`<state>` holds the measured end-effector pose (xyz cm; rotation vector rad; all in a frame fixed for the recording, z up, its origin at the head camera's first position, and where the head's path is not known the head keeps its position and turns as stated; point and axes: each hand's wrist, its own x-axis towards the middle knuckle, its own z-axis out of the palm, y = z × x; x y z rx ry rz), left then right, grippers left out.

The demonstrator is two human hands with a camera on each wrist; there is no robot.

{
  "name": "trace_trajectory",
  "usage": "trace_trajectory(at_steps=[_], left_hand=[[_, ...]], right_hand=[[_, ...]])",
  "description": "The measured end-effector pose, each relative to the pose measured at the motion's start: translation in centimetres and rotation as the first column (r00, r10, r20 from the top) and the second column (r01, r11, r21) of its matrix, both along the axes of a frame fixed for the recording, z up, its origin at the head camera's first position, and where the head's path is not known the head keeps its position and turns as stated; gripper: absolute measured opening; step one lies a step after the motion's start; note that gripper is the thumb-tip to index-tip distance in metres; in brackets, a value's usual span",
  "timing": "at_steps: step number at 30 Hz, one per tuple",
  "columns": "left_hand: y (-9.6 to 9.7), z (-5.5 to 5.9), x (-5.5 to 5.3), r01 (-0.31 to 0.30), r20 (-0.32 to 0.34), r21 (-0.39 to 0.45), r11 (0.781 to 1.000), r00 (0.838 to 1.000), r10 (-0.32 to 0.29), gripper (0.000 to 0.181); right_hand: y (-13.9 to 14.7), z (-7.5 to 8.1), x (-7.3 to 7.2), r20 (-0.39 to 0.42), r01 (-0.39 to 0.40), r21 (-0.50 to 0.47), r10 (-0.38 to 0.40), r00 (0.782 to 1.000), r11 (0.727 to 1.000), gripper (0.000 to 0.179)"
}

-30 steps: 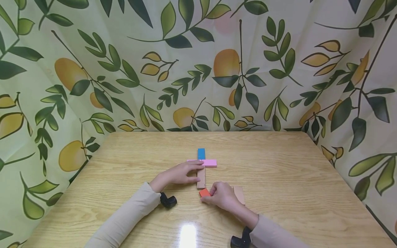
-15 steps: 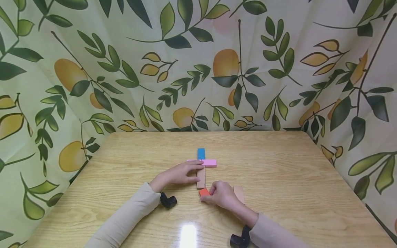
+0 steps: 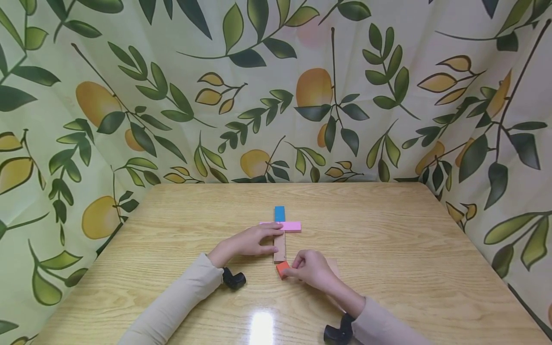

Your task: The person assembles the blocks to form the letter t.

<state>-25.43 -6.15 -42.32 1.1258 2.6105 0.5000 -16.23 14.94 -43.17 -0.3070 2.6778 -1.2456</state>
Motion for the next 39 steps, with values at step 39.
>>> trace_trajectory(at_steps=[39], left_hand=[[0.0, -0.2, -0.1, -0.004, 0.005, -0.01, 1.0, 1.0, 0.004, 0.053]], right_hand=[[5.4, 1.2, 0.9, -0.004, 0.124, 0.022, -0.124, 0.992, 0.992, 0.023]])
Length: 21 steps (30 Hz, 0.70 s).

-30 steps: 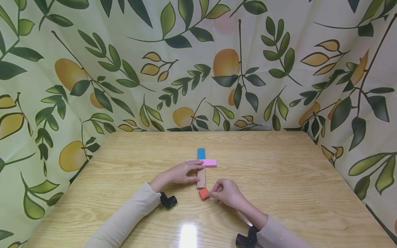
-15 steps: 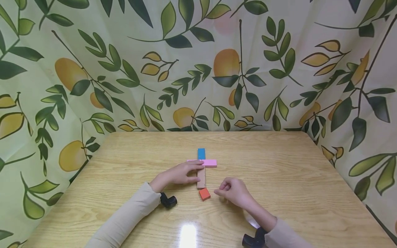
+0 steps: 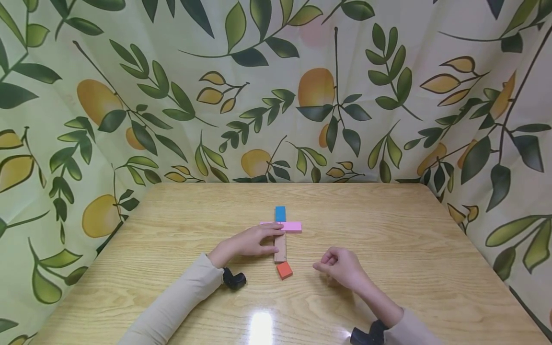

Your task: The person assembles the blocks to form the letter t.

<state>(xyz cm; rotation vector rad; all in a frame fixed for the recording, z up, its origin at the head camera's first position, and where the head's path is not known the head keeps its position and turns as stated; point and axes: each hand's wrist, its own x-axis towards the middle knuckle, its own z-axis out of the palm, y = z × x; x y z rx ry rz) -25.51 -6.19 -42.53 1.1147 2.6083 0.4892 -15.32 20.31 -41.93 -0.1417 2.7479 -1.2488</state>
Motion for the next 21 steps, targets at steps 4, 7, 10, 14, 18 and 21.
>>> trace_trajectory(at_steps=[4, 7, 10, 14, 18, 21], left_hand=[[0.0, 0.1, 0.1, 0.0, 0.003, 0.001, 1.0, 1.0, 0.0, 0.052], [0.0, 0.1, 0.1, 0.004, 0.002, 0.006, 1.0, 1.0, -0.004, 0.052], [0.0, 0.0, 0.0, 0.01, 0.002, 0.016, 1.0, 1.0, -0.01, 0.052], [0.0, 0.0, 0.1, 0.009, 0.001, 0.014, 1.0, 1.0, -0.009, 0.052], [0.1, 0.1, 0.2, 0.005, -0.011, 0.005, 1.0, 1.0, -0.005, 0.052], [0.1, 0.3, 0.2, 0.008, -0.017, 0.012, 1.0, 1.0, -0.008, 0.052]], right_hand=[[0.6, -0.1, 0.1, 0.007, 0.017, -0.009, -0.017, 1.0, 1.0, 0.024], [1.0, -0.2, 0.1, 0.016, 0.039, 0.012, -0.039, 0.999, 0.999, 0.025], [1.3, -0.4, 0.2, 0.005, 0.054, 0.054, -0.055, 0.998, 0.997, 0.027], [1.7, -0.5, 0.3, -0.032, 0.06, 0.094, -0.057, 0.998, 0.994, 0.027], [2.1, -0.5, 0.4, -0.05, 0.061, 0.109, -0.056, 0.997, 0.992, 0.028], [2.3, -0.6, 0.4, -0.056, 0.057, 0.123, -0.051, 0.997, 0.991, 0.029]])
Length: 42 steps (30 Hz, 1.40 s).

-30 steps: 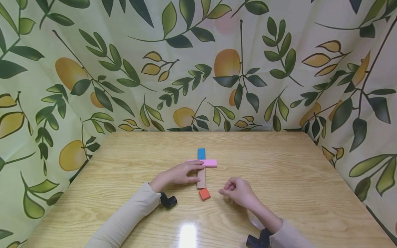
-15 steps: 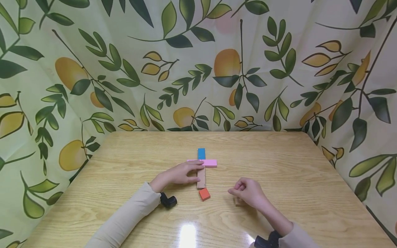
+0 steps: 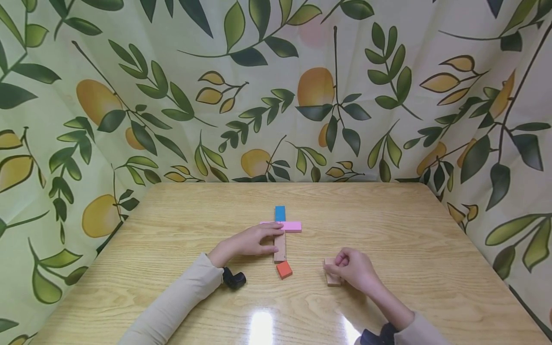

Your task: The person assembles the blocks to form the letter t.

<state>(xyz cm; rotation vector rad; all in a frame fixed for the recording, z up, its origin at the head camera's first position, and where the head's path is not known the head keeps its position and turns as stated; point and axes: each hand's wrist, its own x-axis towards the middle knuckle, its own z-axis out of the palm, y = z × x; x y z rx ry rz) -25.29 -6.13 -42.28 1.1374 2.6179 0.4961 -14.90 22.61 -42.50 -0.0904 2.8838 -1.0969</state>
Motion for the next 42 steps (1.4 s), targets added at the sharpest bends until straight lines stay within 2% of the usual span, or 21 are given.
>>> trace_trajectory(at_steps=[5, 10, 20, 33, 42], left_hand=[[0.0, 0.17, 0.08, 0.005, 0.001, 0.007, 1.0, 1.0, -0.005, 0.051], [-0.05, 0.13, 0.04, 0.005, 0.012, 0.011, 1.0, 1.0, -0.005, 0.051], [-0.04, 0.1, -0.02, 0.004, 0.014, 0.013, 1.0, 1.0, -0.005, 0.051], [-0.02, -0.05, -0.03, -0.004, 0.017, 0.008, 1.0, 1.0, 0.003, 0.052], [-0.02, -0.1, -0.04, -0.005, 0.012, 0.0, 1.0, 1.0, 0.005, 0.052]], right_hand=[[0.34, -0.26, 0.06, 0.0, 0.006, 0.019, -0.006, 1.0, 1.0, 0.032], [0.48, -0.53, 0.18, 0.036, 0.011, -0.004, -0.011, 0.999, 1.0, 0.033], [0.55, -0.78, 0.06, 0.057, 0.007, -0.002, -0.007, 0.998, 1.0, 0.036], [0.5, -0.87, -0.24, 0.036, -0.029, -0.034, 0.03, 0.999, 0.999, 0.035], [0.36, -0.72, -0.47, 0.07, -0.024, -0.043, 0.027, 0.997, 0.999, 0.039]])
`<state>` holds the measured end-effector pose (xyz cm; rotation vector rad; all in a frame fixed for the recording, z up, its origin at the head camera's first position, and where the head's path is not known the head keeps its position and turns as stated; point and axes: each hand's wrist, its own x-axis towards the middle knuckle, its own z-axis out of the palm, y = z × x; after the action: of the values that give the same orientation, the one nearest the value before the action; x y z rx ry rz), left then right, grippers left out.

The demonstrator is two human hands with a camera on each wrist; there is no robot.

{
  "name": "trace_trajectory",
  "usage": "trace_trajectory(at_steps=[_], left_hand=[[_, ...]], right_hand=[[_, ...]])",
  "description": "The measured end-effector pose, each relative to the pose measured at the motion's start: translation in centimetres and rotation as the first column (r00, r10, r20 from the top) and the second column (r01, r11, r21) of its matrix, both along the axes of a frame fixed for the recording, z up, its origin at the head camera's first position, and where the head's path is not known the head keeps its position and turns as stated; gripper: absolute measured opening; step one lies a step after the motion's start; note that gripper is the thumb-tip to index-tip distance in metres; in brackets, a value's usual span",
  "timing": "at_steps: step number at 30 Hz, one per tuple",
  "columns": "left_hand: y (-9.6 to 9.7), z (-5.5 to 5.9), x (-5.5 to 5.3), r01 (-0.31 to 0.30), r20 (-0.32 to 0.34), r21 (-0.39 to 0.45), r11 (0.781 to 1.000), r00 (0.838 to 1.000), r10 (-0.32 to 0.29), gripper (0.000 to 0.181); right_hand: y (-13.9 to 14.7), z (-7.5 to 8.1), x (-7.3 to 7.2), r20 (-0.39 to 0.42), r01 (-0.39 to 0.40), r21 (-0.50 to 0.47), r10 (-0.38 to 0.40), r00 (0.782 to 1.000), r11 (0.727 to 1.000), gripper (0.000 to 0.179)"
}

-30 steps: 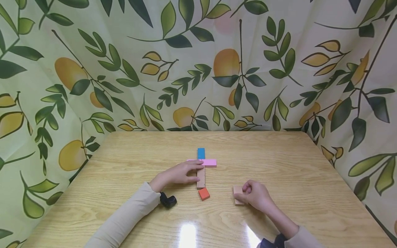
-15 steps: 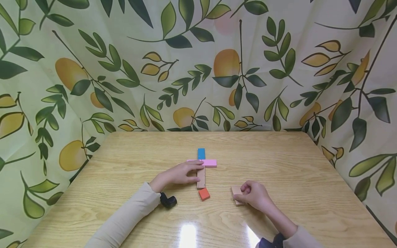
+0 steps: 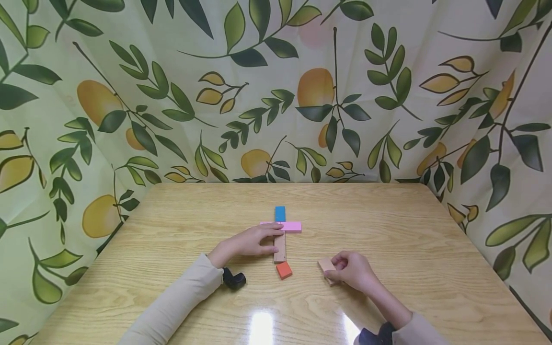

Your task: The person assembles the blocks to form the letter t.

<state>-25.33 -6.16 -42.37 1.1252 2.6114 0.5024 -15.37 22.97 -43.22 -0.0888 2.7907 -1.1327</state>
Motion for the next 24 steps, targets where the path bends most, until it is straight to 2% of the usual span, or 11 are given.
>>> trace_trajectory(at_steps=[9, 16, 24], left_hand=[[-0.09, 0.14, 0.07, 0.007, 0.002, 0.014, 1.0, 1.0, -0.007, 0.051], [-0.08, 0.11, 0.06, 0.007, -0.004, 0.014, 1.0, 1.0, -0.007, 0.051], [-0.03, 0.01, 0.0, -0.001, 0.001, 0.008, 1.0, 1.0, 0.001, 0.052]], right_hand=[[-0.18, -0.05, -0.34, 0.018, 0.005, 0.003, -0.005, 1.0, 1.0, 0.036], [-0.13, -0.11, -0.6, -0.002, -0.065, -0.03, 0.065, 0.998, 0.997, 0.035], [-0.37, -0.17, -0.87, -0.037, -0.122, -0.011, 0.122, 0.992, 0.992, 0.032]])
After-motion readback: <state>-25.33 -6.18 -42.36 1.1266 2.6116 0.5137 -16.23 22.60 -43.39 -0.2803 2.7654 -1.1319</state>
